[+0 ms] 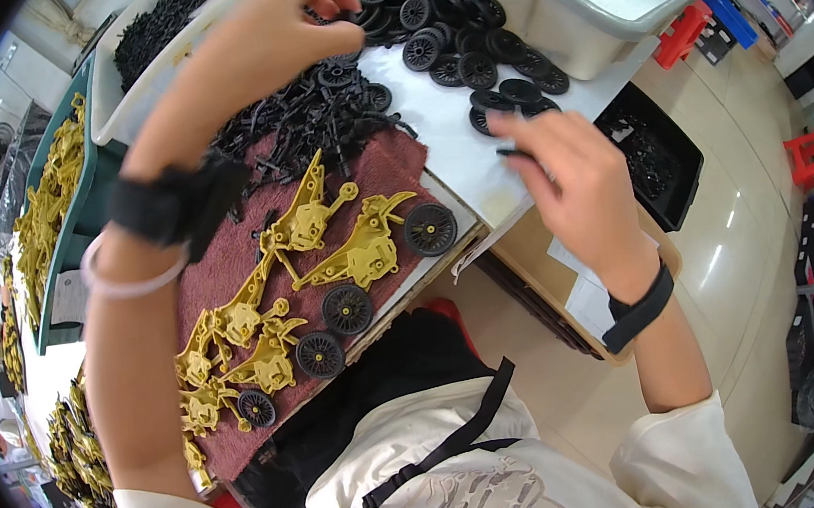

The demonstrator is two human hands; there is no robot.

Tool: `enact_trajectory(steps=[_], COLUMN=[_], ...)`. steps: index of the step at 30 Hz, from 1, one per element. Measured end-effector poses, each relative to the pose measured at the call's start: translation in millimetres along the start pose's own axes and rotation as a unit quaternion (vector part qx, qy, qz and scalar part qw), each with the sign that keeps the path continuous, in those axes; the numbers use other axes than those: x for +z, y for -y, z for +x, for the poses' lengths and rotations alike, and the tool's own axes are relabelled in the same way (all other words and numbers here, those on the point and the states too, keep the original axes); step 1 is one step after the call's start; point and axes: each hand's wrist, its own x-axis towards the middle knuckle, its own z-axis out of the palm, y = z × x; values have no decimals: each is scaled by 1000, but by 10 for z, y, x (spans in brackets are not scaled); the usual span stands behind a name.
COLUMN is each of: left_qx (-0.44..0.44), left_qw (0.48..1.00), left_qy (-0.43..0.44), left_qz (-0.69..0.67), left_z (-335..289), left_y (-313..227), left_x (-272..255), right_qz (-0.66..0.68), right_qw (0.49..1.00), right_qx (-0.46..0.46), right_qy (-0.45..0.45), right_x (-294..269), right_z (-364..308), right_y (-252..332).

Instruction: Assembling plastic toy motorcycle components including frames and wheels on a factory production line.

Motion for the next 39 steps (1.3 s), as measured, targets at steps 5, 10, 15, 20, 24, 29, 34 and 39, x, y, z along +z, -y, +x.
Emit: enact_trajectory(steps=[5,10,15,20,24,29,34,39], left_qx=[-175,-305,-418,-465,-460,-443,-440,-456], left_qw=[964,947,895,831,842,863,866,856], left_qy=[31,-62,-138,-269,-267,-242,-211,-209], left_qz=[-200,-82,-71,-146,-88,36,106,128], left_z=[-1099,-2453,-3560,-3996,-4029,-4140,-4186,-4219], left_y=[-387,-947,-1504,-1754,-1737,-1655,-1567,-1522], left_x=[-831,-1185,-1083,-526,-371,-423,-428,-439], right_qz=[-82,-105,-65,128,228,217,118,105], right_qw=[991,982,987,938,881,877,893,899], right_qx=[-72,-50,-35,-156,-286,-299,-329,-319], right_qy=[77,148,141,282,299,307,284,279], right_x=[-57,-123,-99,356,901,1086,1085,1047], right_z=[-208,-169,-2,-60,-183,-342,-441,-500], right_y=[-35,4,313,1156,1691,1967,2040,1999])
